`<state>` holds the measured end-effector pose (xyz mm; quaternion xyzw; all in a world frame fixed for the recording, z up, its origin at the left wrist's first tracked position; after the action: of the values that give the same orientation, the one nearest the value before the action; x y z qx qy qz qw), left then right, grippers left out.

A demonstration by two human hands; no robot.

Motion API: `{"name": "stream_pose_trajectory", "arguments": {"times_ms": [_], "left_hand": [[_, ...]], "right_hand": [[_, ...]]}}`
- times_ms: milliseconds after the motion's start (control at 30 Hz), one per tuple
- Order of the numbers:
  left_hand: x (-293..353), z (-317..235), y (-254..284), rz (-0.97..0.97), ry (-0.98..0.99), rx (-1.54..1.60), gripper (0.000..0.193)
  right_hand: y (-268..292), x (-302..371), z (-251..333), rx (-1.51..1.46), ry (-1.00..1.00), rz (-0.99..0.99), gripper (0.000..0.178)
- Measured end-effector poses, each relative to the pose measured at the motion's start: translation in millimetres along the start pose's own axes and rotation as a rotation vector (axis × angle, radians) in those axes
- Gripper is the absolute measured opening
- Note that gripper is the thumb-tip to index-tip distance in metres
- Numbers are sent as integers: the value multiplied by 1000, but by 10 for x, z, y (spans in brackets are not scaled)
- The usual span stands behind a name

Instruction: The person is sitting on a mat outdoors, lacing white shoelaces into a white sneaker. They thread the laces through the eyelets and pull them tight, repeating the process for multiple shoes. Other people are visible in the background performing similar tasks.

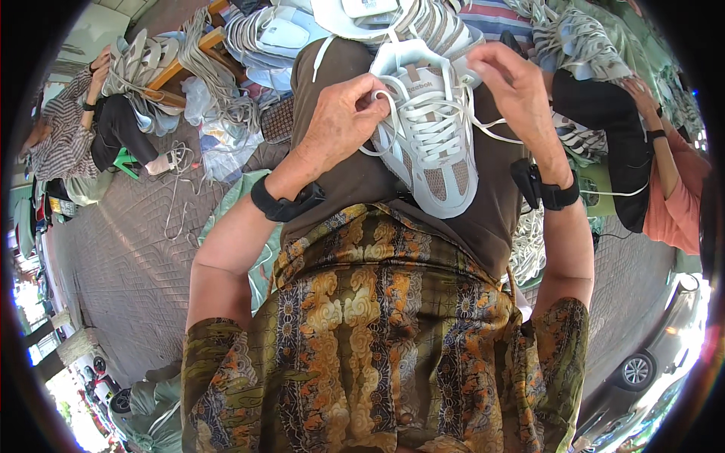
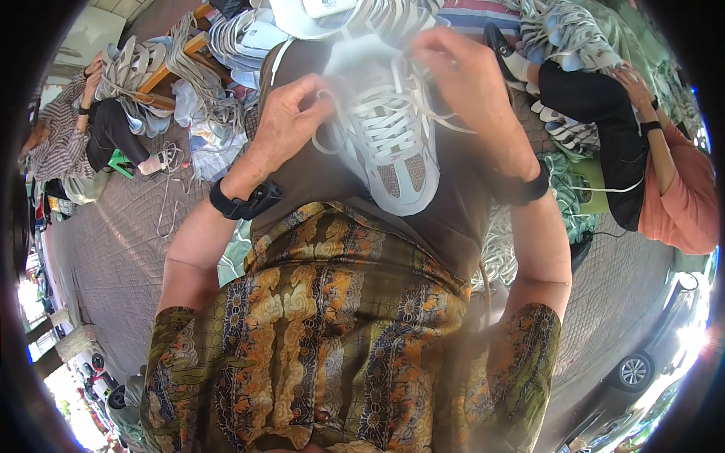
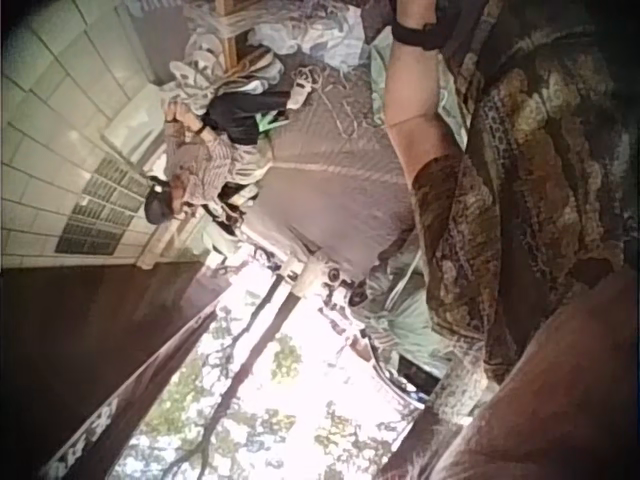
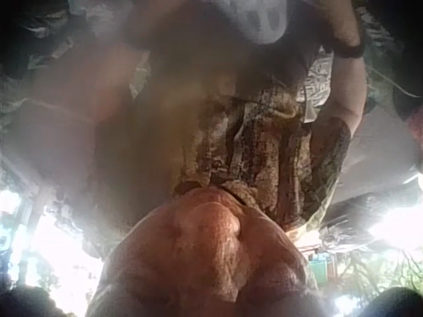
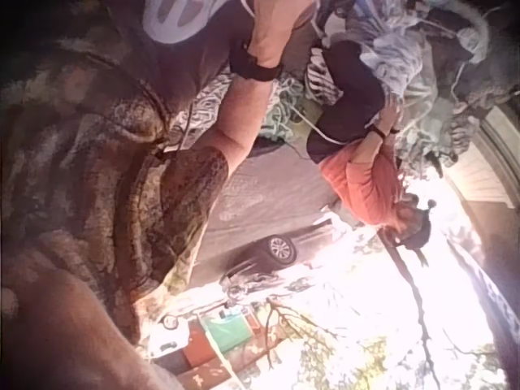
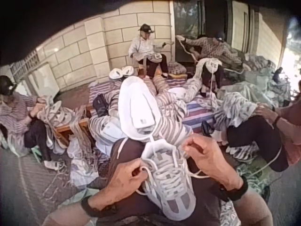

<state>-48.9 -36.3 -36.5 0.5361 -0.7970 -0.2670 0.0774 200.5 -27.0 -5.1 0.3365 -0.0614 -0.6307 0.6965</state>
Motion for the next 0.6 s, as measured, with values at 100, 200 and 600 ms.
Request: {"name": "stream_pose_trajectory", "arguments": {"times_ms": [100, 200, 600], "left_hand": [[5, 76, -36, -5, 16, 114, 19], [13, 60, -78, -65, -10, 126, 15], [1, -54, -206, -179, -150, 27, 8]], "right_hand": [[-212, -106, 222, 126, 210, 40, 7], [-444, -162, 154, 366, 515, 60, 9], [-578, -298, -207, 151, 392, 398, 12]]}}
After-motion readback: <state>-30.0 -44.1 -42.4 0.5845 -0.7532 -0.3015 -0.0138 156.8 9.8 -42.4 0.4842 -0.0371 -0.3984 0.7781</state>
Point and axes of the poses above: each hand's wrist, its own x-axis away from the middle knuckle, its own y-axis out of the back of the hand, z = x × y, the point moved 2 cm from there along -x, towards the middle knuckle, and after that the axes turned 4 degrees about -y, right-handed, at the moved point
